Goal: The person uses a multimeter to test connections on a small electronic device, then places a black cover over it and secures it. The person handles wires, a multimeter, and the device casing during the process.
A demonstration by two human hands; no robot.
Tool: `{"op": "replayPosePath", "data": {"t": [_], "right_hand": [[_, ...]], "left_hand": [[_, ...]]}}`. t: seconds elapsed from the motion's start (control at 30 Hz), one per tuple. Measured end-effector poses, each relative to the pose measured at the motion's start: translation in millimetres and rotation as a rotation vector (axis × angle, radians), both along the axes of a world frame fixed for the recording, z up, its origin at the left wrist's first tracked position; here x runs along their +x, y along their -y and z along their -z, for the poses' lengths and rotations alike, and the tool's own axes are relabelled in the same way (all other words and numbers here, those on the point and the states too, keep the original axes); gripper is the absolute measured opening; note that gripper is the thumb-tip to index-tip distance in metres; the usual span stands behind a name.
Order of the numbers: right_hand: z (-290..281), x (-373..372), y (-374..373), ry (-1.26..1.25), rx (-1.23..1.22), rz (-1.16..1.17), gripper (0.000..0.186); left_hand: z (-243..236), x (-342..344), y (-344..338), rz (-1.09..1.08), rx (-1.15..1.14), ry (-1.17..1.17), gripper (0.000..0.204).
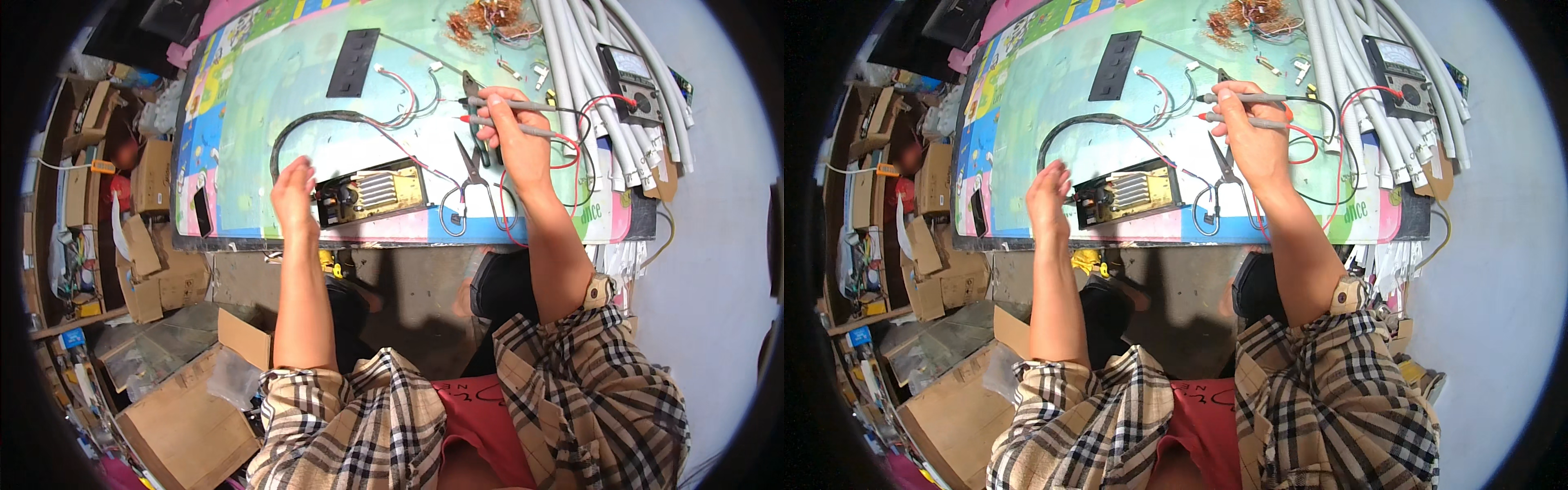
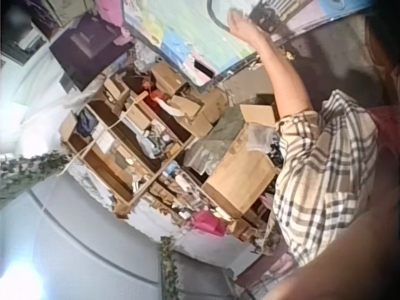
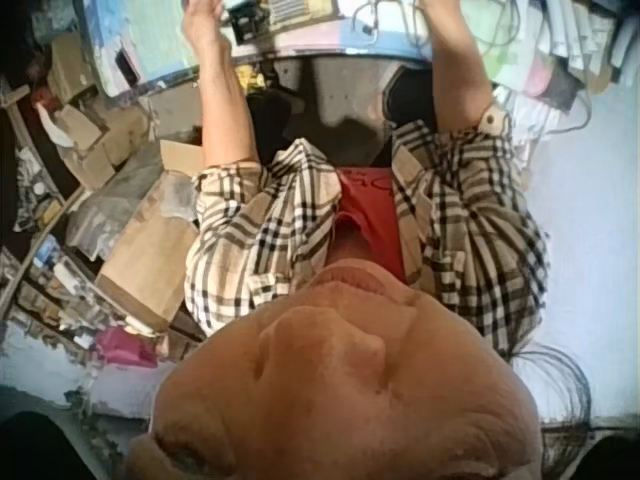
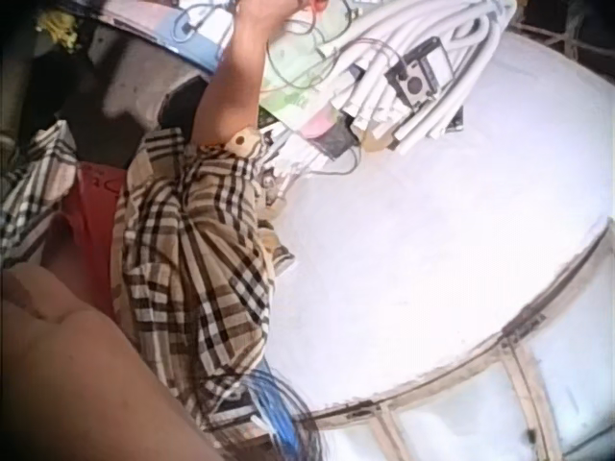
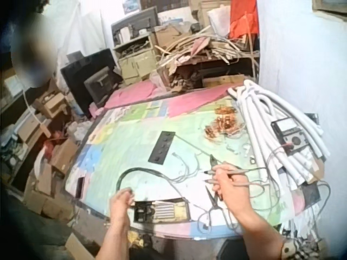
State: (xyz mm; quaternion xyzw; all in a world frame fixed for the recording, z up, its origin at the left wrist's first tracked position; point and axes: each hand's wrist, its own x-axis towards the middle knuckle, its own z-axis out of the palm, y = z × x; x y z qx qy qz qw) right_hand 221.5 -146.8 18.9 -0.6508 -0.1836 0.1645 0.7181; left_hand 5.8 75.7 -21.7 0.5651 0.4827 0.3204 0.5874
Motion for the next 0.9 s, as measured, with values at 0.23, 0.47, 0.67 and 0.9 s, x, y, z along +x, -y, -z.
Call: {"op": "replayPosePath", "data": {"t": [0.23,0.47,0.67,0.9], "right_hand": [[0.5,14.0,8.2,-0.034,0.043,0.064,0.024],[-5.5,21.3,11.4,-0.096,0.067,0.107,0.023],[-1.4,27.8,15.9,-0.056,0.078,0.112,0.024],[2.4,33.2,16.2,-0.05,0.075,0.143,0.026]], "left_hand": [[4.3,144.0,5.2,0.293,-0.215,0.15,0.037],[46.5,226.2,-39.6,0.113,-0.625,0.128,0.064],[30.6,233.5,-53.7,0.231,-0.752,0.269,0.042],[-46.0,176.9,-71.6,0.522,-0.276,0.263,0.04]]}}
